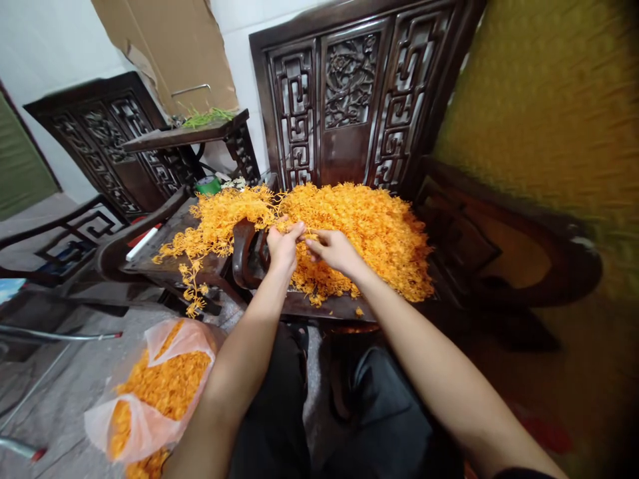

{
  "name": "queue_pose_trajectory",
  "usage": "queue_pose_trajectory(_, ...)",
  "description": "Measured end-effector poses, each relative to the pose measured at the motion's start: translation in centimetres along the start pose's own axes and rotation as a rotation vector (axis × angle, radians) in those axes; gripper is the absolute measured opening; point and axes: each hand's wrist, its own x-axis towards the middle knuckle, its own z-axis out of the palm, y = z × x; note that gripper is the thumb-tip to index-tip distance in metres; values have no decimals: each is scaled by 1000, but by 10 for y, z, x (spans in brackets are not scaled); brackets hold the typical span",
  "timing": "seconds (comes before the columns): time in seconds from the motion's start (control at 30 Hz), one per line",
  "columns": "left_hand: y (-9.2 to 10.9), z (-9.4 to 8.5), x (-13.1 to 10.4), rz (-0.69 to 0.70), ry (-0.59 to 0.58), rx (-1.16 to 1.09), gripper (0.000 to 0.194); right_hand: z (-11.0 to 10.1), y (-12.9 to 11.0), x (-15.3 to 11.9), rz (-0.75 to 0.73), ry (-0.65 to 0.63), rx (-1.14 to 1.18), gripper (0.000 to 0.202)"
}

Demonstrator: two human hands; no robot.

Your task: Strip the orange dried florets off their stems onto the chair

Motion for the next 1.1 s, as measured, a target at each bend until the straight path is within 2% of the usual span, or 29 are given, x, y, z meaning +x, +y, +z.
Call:
queue_pose_trajectory(0.03, -2, 3, 0, 14, 12, 9, 59, 1, -3, -1, 43, 4, 29, 31)
queue_pose_trajectory(0.1, -5, 9, 1, 13, 48, 37, 55, 1, -11, -8, 142, -5, 50, 40)
queue_pose_trajectory(0.17, -7, 16, 3, -14, 93, 56, 51, -3, -22, -19, 209, -43, -20, 45)
queue_pose_trajectory(0.27, -5, 21, 13, -40, 222, 23, 41, -16, -33, -40, 204, -245, -135, 45)
queue_pose_trajectory(0.33, -2, 20, 18, -77, 261, -12, 30, -24, -33, -47, 164, -389, -191, 42)
queue_pose_trajectory(0.37, -1, 18, 19, -104, 242, -20, 26, -26, -29, -47, 137, -382, -238, 39)
queue_pose_trajectory(0.4, 0, 17, 17, -135, 195, -19, 24, -28, -25, -44, 105, -292, -313, 32)
queue_pose_trajectory(0.47, 2, 15, 9, -176, 83, -8, 24, -27, -12, -31, 25, 35, -504, 14)
queue_pose_trajectory(0.5, 3, 15, 4, -188, 44, -7, 25, -26, -6, -23, -17, 191, -583, 21)
queue_pose_trajectory(0.53, 4, 14, -1, -200, 16, -15, 25, -26, -2, -15, -60, 309, -636, 39)
queue_pose_trajectory(0.6, 9, 14, -8, -225, -22, -50, 24, -24, 2, -5, -169, 438, -676, 66)
queue_pose_trajectory(0.63, 11, 13, -11, -239, -37, -70, 21, -24, 1, -4, -243, 475, -678, 69)
queue_pose_trajectory(0.7, 16, 10, -12, -267, -65, -108, 13, -20, -7, -7, -421, 489, -680, 53)
queue_pose_trajectory(0.77, 19, 6, -10, -291, -77, -115, 7, -13, -16, -13, -561, 394, -694, 30)
queue_pose_trajectory(0.8, 19, 4, -9, -299, -72, -113, 7, -8, -20, -15, -585, 337, -705, 26)
queue_pose_trajectory(0.87, 19, 1, -7, -303, -72, -110, 9, 4, -23, -16, -551, 277, -724, 26)
queue_pose_trajectory(0.97, 16, -4, -4, -297, -81, -103, 16, 19, -23, -12, -477, 278, -724, 23)
queue_pose_trajectory(1.1, 13, -7, 3, -272, 39, -16, 29, 24, -28, -19, -389, 193, -638, 15)
